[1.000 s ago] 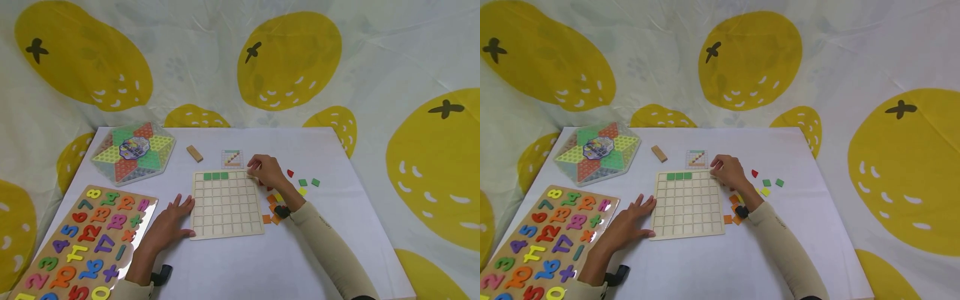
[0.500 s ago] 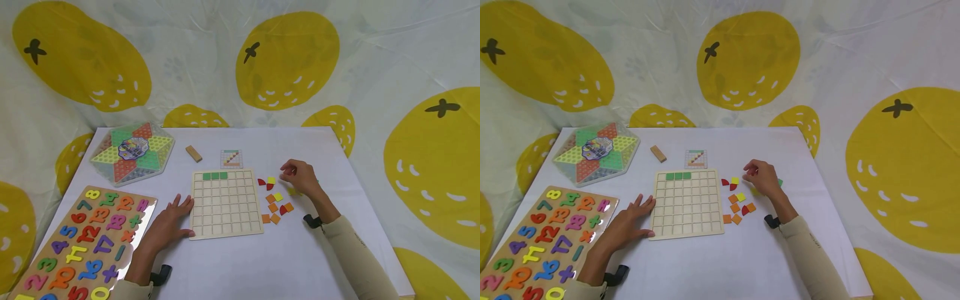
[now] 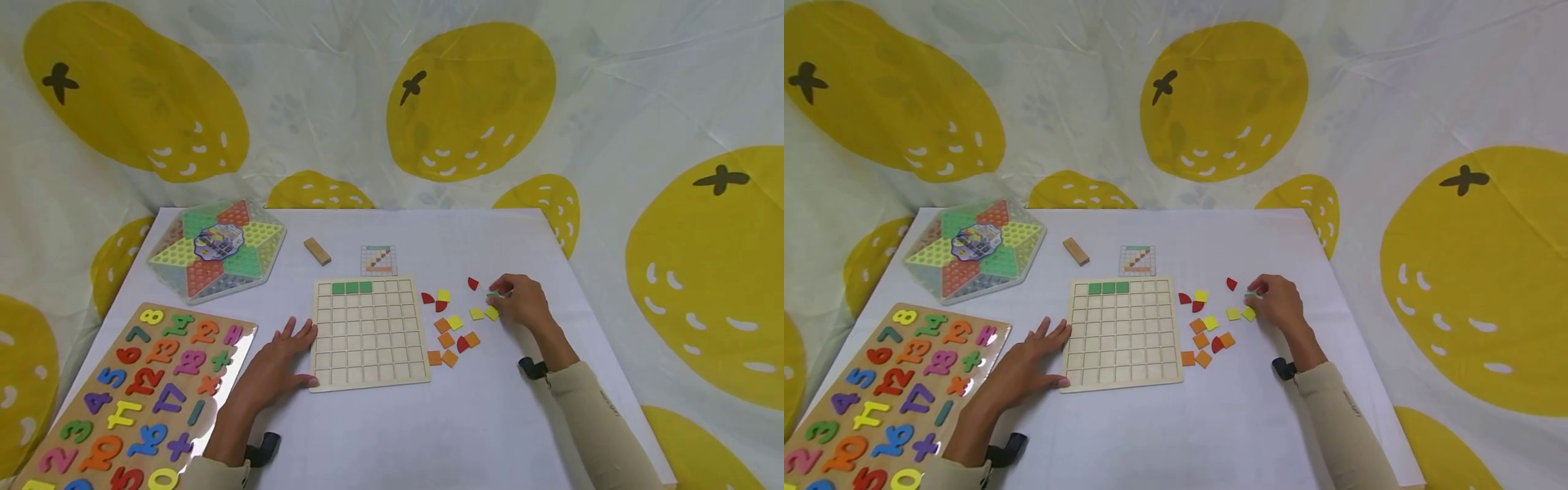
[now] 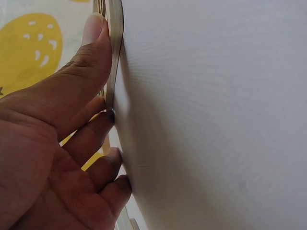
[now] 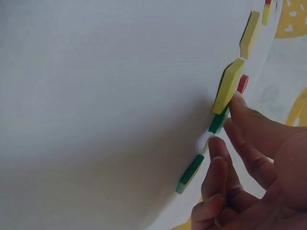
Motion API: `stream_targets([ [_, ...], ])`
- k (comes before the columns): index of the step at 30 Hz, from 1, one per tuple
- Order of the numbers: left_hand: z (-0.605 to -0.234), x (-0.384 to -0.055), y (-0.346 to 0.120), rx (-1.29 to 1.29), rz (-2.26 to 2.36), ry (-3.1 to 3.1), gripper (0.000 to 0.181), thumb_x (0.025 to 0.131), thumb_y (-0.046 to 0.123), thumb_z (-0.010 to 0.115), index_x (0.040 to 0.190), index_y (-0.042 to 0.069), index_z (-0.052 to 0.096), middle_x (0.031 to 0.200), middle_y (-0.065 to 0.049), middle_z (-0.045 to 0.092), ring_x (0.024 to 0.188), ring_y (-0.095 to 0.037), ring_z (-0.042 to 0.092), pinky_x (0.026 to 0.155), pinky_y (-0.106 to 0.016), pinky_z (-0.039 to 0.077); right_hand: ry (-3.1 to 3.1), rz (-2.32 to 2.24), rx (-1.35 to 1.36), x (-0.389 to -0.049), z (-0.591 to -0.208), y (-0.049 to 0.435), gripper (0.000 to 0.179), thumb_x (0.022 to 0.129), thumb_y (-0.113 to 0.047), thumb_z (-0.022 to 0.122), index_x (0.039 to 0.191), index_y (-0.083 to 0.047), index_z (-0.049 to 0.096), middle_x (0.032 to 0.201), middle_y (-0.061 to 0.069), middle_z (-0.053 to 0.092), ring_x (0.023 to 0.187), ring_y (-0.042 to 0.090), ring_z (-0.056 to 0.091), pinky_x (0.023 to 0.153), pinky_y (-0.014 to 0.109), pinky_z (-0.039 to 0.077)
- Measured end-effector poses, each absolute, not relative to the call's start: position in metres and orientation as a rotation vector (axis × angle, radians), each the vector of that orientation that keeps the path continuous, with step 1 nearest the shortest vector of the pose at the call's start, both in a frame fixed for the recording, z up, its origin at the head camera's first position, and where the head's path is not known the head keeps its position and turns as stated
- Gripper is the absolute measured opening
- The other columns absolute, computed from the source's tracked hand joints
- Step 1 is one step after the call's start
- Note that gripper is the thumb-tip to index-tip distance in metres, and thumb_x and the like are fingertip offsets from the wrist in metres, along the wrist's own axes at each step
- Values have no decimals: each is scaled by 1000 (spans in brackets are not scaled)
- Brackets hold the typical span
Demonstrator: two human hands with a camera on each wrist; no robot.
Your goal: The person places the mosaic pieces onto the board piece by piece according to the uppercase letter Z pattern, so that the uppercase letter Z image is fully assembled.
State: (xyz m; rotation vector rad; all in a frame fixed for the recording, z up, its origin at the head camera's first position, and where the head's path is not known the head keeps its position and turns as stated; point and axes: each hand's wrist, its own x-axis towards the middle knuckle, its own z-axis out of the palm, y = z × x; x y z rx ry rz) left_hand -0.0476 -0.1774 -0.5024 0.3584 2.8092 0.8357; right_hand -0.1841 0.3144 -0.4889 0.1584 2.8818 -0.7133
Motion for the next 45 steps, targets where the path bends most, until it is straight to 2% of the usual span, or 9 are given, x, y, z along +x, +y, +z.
stream_targets([
  [9, -502, -47, -177, 340, 836, 2800, 104, 70, 27, 98, 159, 7, 47, 167, -10, 41, 162, -46, 24, 123, -71, 32, 2863, -657, 149, -188, -491, 311, 29, 95, -31, 81, 107, -10, 64, 95, 12, 65, 88, 30, 58, 73, 35, 47],
  [15, -504, -48, -178, 343, 834, 2798, 104, 71, 27, 98, 159, 8, 47, 167, -10, 40, 162, -46, 23, 123, -71, 32, 2892, -734, 72, -189, -485, 298, 23, 93, -23, 83, 103, -11, 66, 90, 10, 63, 83, 28, 57, 65, 32, 45],
  [19, -503, -48, -178, 345, 831, 2797, 104, 71, 27, 98, 159, 7, 46, 167, -11, 40, 162, -47, 23, 123, -72, 32, 2912, -831, -28, -188, -477, 278, 17, 93, -17, 83, 101, -10, 71, 88, 9, 65, 82, 27, 56, 66, 31, 44],
  [23, -503, -48, -178, 351, 834, 2802, 104, 71, 26, 98, 159, 7, 47, 167, -11, 41, 162, -47, 24, 123, -71, 31, 2902, -903, -79, -189, -471, 256, 13, 93, -18, 83, 102, -12, 75, 87, 7, 66, 83, 25, 56, 68, 31, 46],
  [31, -501, -48, -176, 337, 829, 2796, 104, 70, 27, 98, 159, 8, 46, 167, -11, 41, 161, -47, 24, 123, -70, 32, 2846, -998, -144, -194, -467, 213, 9, 95, -18, 81, 100, -17, 74, 92, 4, 69, 85, 26, 57, 71, 32, 51],
  [38, -501, -47, -175, 324, 826, 2791, 104, 70, 27, 98, 159, 8, 47, 167, -11, 41, 162, -46, 24, 124, -70, 32, 2794, -1041, -267, -201, -471, 174, 7, 95, -17, 80, 97, -17, 74, 90, 3, 69, 69, 23, 59, 55, 30, 51],
  [42, -501, -47, -175, 323, 821, 2792, 104, 71, 27, 98, 159, 9, 47, 167, -10, 41, 162, -45, 24, 124, -69, 31, 2792, -1040, -337, -206, -476, 152, 8, 94, -17, 82, 93, -18, 74, 86, 1, 69, 68, 20, 60, 58, 30, 49],
  [45, -501, -47, -176, 328, 812, 2798, 104, 71, 27, 98, 159, 8, 46, 167, -11, 41, 162, -46, 24, 124, -70, 32, 2793, -1037, -394, -210, -478, 139, 9, 92, -17, 83, 91, -18, 74, 85, 0, 70, 73, 18, 61, 65, 31, 47],
])
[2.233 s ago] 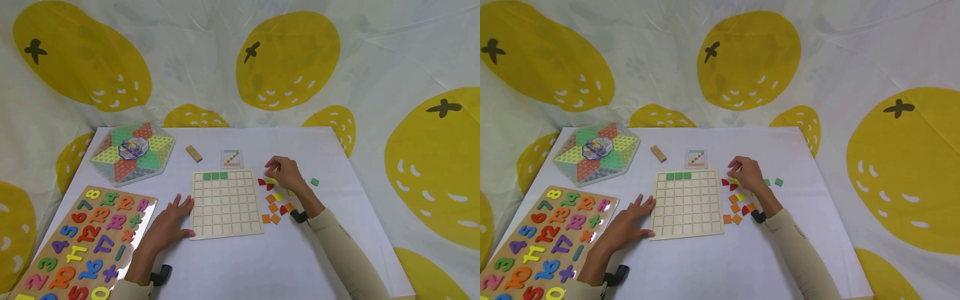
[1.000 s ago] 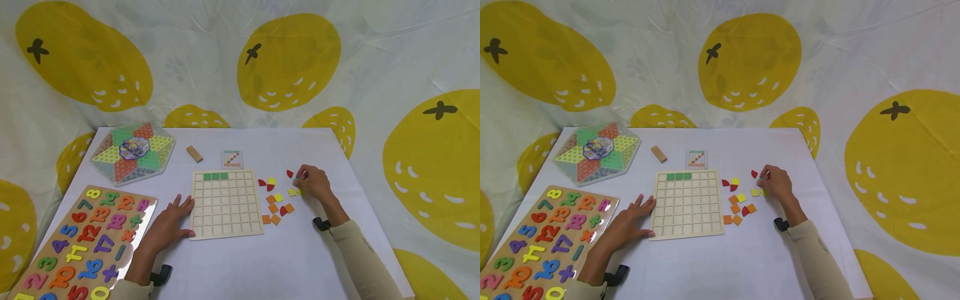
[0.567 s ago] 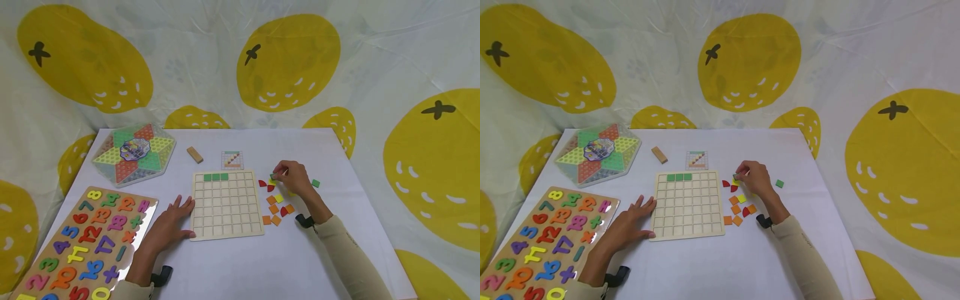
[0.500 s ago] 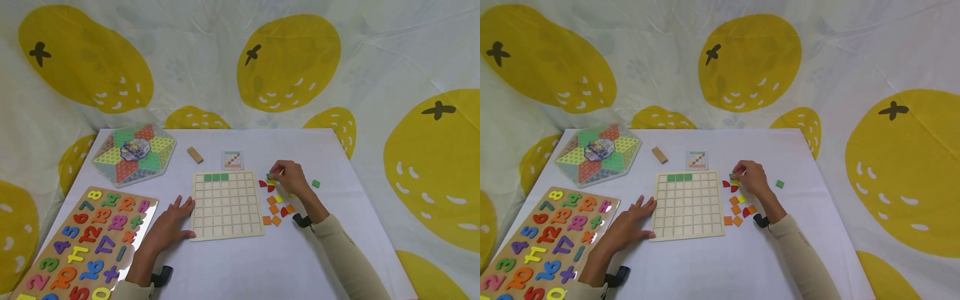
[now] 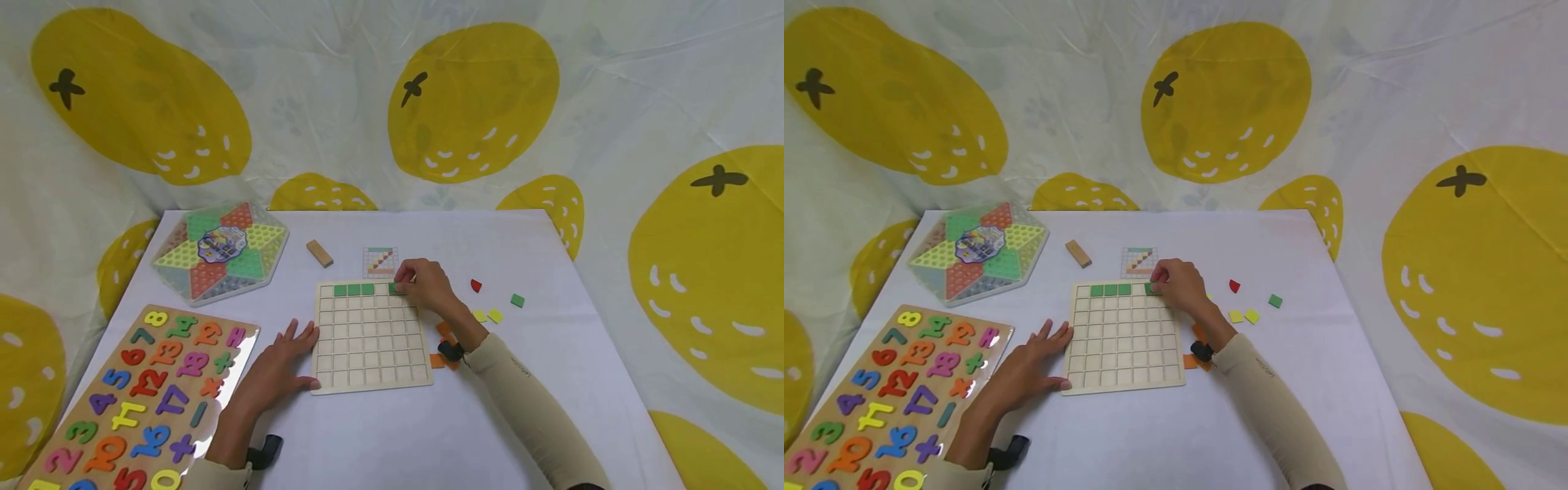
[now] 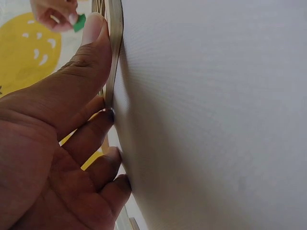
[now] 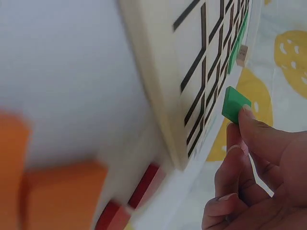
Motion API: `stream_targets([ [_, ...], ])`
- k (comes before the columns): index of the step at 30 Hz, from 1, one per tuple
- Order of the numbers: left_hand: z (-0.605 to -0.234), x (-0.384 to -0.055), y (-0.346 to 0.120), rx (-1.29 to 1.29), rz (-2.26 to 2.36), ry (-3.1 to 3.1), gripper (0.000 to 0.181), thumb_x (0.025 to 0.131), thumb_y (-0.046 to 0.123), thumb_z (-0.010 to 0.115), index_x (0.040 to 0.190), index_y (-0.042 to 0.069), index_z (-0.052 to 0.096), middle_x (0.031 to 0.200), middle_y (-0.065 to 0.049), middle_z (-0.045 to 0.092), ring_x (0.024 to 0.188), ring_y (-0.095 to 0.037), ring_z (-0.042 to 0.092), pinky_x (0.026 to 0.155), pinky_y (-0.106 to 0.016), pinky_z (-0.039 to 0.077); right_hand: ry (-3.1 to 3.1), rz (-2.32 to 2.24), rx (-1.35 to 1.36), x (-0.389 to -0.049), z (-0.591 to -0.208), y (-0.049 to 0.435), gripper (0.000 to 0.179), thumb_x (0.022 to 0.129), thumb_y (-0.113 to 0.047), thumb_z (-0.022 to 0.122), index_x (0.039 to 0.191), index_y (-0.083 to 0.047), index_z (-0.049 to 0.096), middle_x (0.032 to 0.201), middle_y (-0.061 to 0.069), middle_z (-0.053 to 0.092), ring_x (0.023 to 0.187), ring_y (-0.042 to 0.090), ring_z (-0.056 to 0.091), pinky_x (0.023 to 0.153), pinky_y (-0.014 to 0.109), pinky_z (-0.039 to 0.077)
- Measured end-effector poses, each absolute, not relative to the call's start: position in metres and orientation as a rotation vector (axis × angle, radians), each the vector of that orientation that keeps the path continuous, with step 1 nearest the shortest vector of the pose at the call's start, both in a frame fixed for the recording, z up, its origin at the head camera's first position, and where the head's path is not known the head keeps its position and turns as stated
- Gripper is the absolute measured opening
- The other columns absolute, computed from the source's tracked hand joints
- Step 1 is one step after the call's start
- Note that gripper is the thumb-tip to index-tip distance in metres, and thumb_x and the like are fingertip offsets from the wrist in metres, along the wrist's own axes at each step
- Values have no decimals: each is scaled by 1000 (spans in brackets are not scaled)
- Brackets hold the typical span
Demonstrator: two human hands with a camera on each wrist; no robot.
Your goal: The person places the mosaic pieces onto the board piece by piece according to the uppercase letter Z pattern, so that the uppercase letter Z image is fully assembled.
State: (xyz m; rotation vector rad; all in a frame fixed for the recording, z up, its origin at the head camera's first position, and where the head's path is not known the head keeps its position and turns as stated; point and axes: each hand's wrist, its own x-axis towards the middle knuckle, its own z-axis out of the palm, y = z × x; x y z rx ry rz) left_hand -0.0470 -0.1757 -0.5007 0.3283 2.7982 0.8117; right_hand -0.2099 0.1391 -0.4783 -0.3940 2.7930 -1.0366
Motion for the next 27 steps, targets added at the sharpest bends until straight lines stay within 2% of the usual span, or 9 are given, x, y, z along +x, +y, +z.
stream_targets([
  [7, -503, -46, -176, 324, 817, 2799, 104, 72, 27, 98, 160, 9, 46, 167, -9, 40, 162, -45, 23, 123, -71, 32, 2799, -934, -407, -218, -487, 117, 11, 93, -19, 83, 90, -20, 73, 84, -2, 69, 79, 17, 63, 68, 32, 49],
  [18, -503, -45, -176, 335, 832, 2818, 103, 71, 28, 98, 159, 9, 47, 167, -10, 42, 161, -46, 25, 121, -72, 34, 2777, -805, -389, -222, -486, 104, 9, 94, -16, 81, 89, -19, 74, 78, -2, 67, 69, 16, 61, 57, 29, 46],
  [21, -503, -45, -175, 342, 836, 2822, 103, 71, 28, 98, 158, 8, 48, 166, -11, 42, 161, -46, 26, 121, -72, 35, 2776, -804, -407, -220, -484, 106, 8, 91, -15, 82, 94, -19, 75, 83, -3, 69, 75, 16, 63, 61, 30, 49],
  [27, -501, -45, -177, 367, 842, 2835, 102, 71, 27, 98, 157, 7, 49, 165, -12, 44, 160, -47, 27, 121, -71, 35, 2780, -930, -435, -215, -479, 121, 18, 88, -14, 86, 104, -15, 77, 95, -1, 74, 87, 19, 68, 75, 35, 53],
])
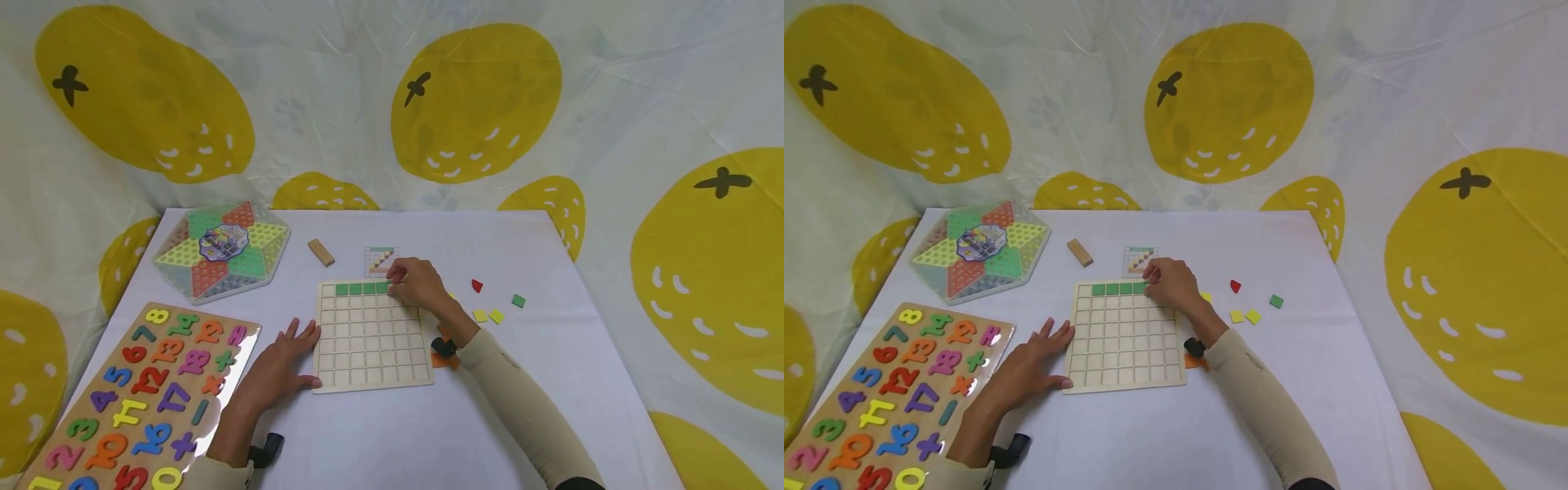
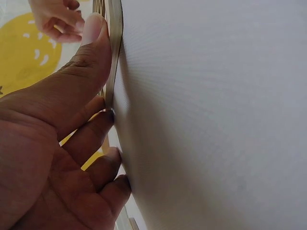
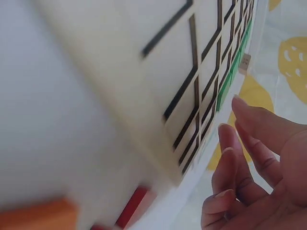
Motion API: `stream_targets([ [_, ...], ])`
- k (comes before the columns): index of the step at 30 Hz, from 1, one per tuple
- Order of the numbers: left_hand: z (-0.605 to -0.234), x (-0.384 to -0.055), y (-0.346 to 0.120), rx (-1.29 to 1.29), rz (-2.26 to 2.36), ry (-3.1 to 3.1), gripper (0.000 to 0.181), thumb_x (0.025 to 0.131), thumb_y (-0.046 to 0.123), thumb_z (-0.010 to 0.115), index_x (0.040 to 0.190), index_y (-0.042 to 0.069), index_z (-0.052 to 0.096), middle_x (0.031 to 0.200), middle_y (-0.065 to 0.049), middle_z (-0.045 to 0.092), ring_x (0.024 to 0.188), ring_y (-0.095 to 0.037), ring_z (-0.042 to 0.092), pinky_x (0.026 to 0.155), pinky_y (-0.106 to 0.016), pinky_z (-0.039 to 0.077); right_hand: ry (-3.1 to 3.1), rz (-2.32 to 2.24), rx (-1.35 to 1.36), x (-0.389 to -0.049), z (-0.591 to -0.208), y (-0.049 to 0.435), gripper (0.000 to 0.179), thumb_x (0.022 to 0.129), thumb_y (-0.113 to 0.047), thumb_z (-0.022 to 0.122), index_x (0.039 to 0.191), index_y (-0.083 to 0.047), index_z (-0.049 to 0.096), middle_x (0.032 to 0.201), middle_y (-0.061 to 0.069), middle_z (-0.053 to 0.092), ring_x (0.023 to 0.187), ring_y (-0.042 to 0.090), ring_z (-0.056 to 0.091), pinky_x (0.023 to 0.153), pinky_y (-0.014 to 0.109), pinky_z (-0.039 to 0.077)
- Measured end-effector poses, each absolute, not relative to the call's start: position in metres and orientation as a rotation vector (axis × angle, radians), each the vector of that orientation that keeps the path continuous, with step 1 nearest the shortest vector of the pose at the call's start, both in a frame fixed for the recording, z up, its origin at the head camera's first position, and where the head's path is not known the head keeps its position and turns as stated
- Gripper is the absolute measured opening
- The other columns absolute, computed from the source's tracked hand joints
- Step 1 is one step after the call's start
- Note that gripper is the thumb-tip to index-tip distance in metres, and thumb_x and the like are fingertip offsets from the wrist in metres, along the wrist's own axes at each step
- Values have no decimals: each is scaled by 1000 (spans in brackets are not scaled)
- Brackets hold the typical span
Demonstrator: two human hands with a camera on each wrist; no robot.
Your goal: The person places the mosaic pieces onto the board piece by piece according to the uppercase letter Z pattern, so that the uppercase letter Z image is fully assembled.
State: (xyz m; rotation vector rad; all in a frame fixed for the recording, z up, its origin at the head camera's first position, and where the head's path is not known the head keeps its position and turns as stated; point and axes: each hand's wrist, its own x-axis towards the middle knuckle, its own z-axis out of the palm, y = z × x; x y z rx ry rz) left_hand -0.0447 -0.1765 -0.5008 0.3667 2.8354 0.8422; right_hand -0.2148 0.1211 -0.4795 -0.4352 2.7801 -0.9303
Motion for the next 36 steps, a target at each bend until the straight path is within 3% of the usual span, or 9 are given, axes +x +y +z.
stream_targets([
  [9, -500, -45, -177, 369, 836, 2824, 102, 72, 28, 98, 158, 7, 49, 166, -12, 43, 160, -48, 26, 120, -73, 35, 2829, -1047, -357, -205, -477, 172, 18, 92, -15, 83, 109, -12, 77, 94, 1, 72, 76, 23, 58, 58, 30, 51],
  [16, -502, -46, -178, 384, 829, 2821, 101, 72, 28, 98, 158, 6, 49, 166, -13, 44, 160, -48, 27, 121, -71, 34, 2867, -1001, -196, -197, -478, 219, 23, 92, -18, 84, 113, -14, 76, 99, 4, 73, 87, 25, 57, 72, 31, 51],
  [28, -501, -46, -177, 389, 821, 2818, 102, 71, 28, 98, 158, 6, 49, 166, -13, 44, 160, -48, 27, 122, -71, 33, 2951, -905, 54, -180, -488, 312, 29, 93, -20, 83, 118, -10, 73, 107, 12, 74, 92, 28, 56, 75, 30, 50],
  [36, -501, -46, -177, 382, 813, 2824, 102, 71, 28, 98, 158, 6, 48, 166, -12, 43, 160, -48, 26, 123, -70, 33, 2948, -799, 256, -170, -494, 358, 33, 92, -18, 82, 122, -6, 73, 122, 22, 66, 106, 37, 56, 87, 48, 51],
])
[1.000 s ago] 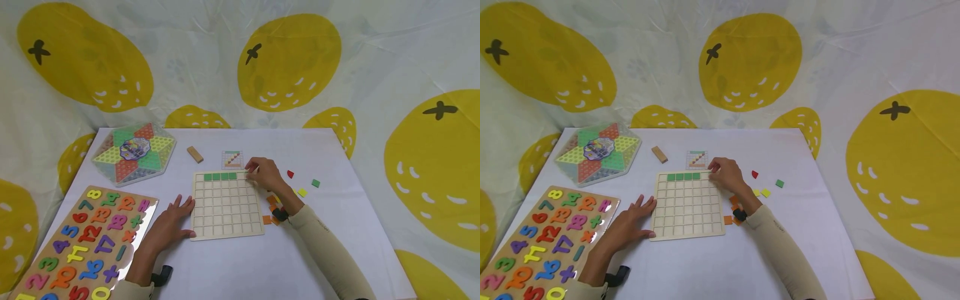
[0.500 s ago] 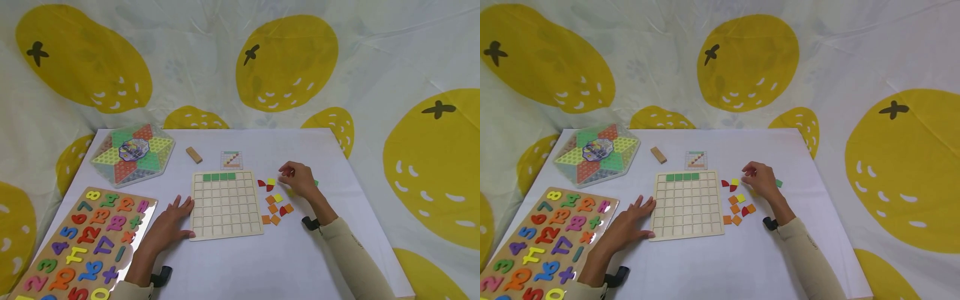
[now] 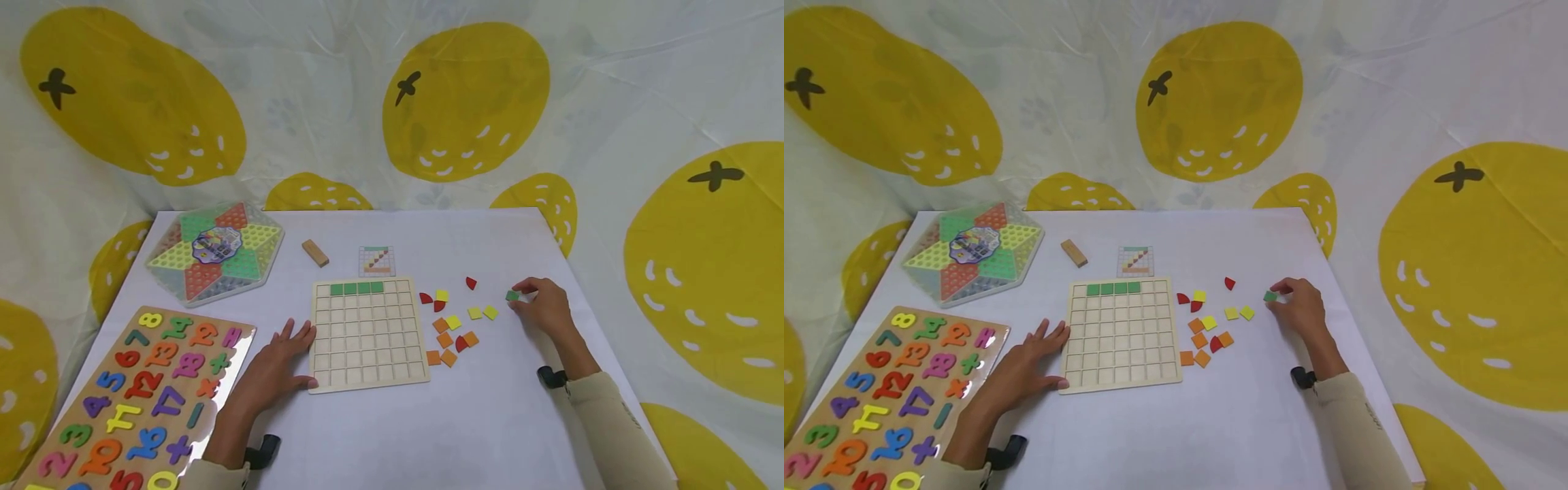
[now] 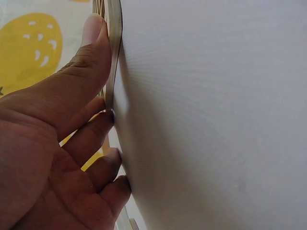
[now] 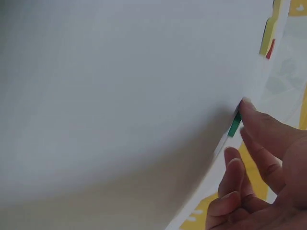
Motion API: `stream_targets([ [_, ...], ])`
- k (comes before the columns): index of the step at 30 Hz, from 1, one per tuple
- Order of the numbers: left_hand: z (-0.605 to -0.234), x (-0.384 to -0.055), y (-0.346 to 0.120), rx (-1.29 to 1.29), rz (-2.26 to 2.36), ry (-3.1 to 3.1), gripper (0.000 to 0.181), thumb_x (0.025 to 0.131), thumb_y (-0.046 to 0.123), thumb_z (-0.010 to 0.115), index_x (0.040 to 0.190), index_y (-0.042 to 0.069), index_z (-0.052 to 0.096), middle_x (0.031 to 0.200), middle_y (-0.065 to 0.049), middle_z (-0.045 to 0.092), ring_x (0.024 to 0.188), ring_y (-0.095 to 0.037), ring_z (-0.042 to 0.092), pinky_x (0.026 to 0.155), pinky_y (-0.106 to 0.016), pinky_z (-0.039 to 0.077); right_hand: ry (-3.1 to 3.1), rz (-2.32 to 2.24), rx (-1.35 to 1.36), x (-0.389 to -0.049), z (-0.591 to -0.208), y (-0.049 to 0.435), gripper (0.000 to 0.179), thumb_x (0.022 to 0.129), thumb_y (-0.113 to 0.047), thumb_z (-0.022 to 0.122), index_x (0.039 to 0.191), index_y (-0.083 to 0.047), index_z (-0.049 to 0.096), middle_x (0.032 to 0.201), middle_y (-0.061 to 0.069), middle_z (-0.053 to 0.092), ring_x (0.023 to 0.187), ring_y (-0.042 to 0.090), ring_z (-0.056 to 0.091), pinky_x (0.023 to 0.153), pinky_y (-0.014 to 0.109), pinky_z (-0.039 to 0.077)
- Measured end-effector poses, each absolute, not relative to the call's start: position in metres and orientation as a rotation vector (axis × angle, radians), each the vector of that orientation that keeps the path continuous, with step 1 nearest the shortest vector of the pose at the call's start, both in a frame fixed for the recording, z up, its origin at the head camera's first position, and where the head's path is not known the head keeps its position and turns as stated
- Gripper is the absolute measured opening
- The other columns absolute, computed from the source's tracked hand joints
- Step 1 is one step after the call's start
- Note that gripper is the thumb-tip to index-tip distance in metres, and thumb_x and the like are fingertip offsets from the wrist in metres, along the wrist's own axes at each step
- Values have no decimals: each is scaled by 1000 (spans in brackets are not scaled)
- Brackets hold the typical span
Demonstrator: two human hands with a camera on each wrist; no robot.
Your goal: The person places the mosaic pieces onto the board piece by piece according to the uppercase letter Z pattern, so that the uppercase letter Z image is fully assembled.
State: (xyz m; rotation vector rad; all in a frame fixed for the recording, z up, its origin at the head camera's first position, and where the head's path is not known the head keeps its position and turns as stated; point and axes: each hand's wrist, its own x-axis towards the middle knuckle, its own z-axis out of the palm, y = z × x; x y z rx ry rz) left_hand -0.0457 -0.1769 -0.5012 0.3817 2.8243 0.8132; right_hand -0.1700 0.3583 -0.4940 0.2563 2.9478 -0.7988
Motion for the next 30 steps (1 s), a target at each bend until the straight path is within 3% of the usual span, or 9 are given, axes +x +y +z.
stream_targets([
  [4, -500, -45, -178, 371, 816, 2818, 102, 72, 28, 98, 158, 6, 48, 167, -12, 43, 160, -48, 26, 122, -71, 33, 2914, -793, 277, -169, -494, 365, 34, 93, -22, 83, 120, -5, 73, 119, 22, 67, 108, 39, 57, 88, 51, 51],
  [14, -500, -46, -177, 386, 807, 2819, 101, 72, 28, 98, 158, 6, 49, 166, -13, 43, 160, -48, 27, 124, -69, 33, 2914, -855, 161, -179, -497, 355, 22, 94, -14, 80, 111, -8, 66, 102, 16, 70, 92, 30, 59, 71, 30, 49],
  [30, -500, -46, -177, 393, 834, 2815, 101, 72, 28, 98, 157, 5, 49, 165, -14, 44, 160, -48, 27, 125, -68, 31, 2871, -1049, -106, -189, -480, 254, 13, 96, -18, 81, 105, -14, 72, 92, 8, 71, 84, 26, 56, 71, 31, 49],
])
